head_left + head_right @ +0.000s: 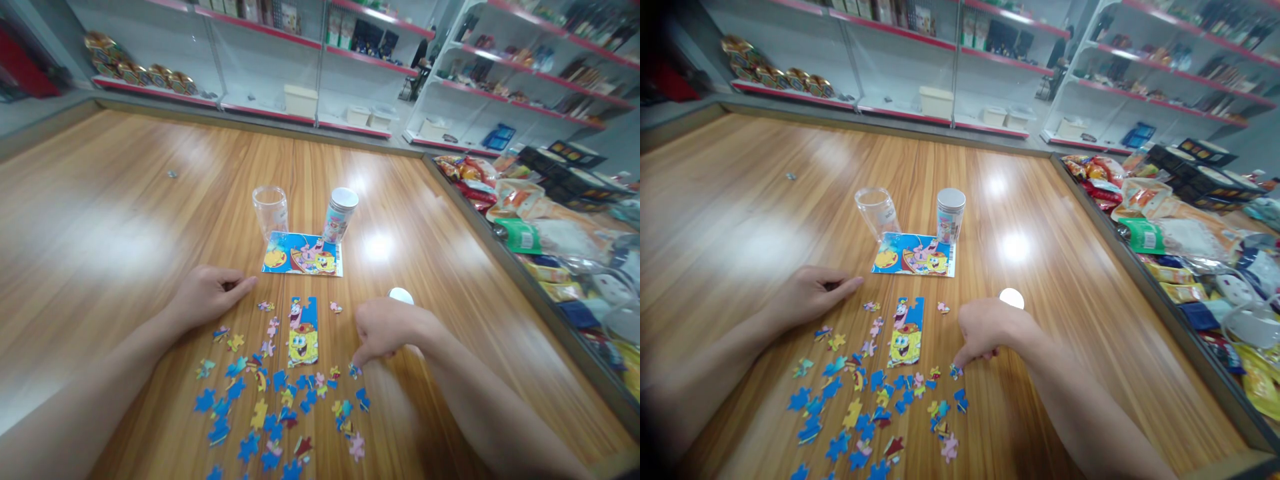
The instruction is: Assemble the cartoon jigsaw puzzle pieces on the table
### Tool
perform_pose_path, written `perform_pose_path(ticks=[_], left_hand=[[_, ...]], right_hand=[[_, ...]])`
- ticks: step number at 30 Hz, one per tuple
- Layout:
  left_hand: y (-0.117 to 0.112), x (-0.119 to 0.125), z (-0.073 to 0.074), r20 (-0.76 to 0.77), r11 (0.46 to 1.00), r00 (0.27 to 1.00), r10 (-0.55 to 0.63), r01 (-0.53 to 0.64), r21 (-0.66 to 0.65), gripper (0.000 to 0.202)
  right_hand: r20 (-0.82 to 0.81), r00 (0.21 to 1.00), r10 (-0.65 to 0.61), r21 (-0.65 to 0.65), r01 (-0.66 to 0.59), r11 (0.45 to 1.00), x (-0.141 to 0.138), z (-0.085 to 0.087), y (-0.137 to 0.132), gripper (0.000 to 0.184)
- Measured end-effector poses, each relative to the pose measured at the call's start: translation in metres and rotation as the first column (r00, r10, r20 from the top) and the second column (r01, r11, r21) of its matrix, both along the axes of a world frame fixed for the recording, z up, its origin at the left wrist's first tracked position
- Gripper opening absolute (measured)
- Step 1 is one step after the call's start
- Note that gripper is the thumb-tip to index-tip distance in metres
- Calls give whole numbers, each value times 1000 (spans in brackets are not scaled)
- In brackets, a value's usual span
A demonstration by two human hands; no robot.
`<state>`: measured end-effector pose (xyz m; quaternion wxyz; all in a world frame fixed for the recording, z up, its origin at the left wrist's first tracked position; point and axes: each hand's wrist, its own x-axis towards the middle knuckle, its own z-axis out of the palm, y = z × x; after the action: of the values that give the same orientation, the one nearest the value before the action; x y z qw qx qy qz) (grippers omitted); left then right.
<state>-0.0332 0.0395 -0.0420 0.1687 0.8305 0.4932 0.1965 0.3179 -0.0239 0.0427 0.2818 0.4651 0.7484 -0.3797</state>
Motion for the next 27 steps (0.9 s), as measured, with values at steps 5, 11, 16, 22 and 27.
perform_pose_path(ticks=[5, 11, 16, 22, 27], left_hand=[[0, 1, 0, 6, 1000, 1000, 3, -3, -2, 51], [2, 1, -4, -3, 1000, 1000, -10, 10, 14, 50], [2, 2, -2, -21, 1000, 1000, 5, -4, 8, 51], [1, 3, 0, -20, 1000, 1000, 10, -9, 14, 52], [1, 3, -2, -24, 1000, 1000, 4, -3, 28, 52]], right_hand=[[-27, 996, -83, -44, 81, 996, 1, 4, 0, 38], [-51, 988, -148, -174, 137, 975, 5, -2, 8, 31], [-88, 980, -177, -275, 147, 950, 11, -10, 18, 34], [-125, 978, -166, -332, 116, 936, 16, -12, 23, 37], [-147, 976, -159, -355, 97, 930, 19, -12, 24, 35]])
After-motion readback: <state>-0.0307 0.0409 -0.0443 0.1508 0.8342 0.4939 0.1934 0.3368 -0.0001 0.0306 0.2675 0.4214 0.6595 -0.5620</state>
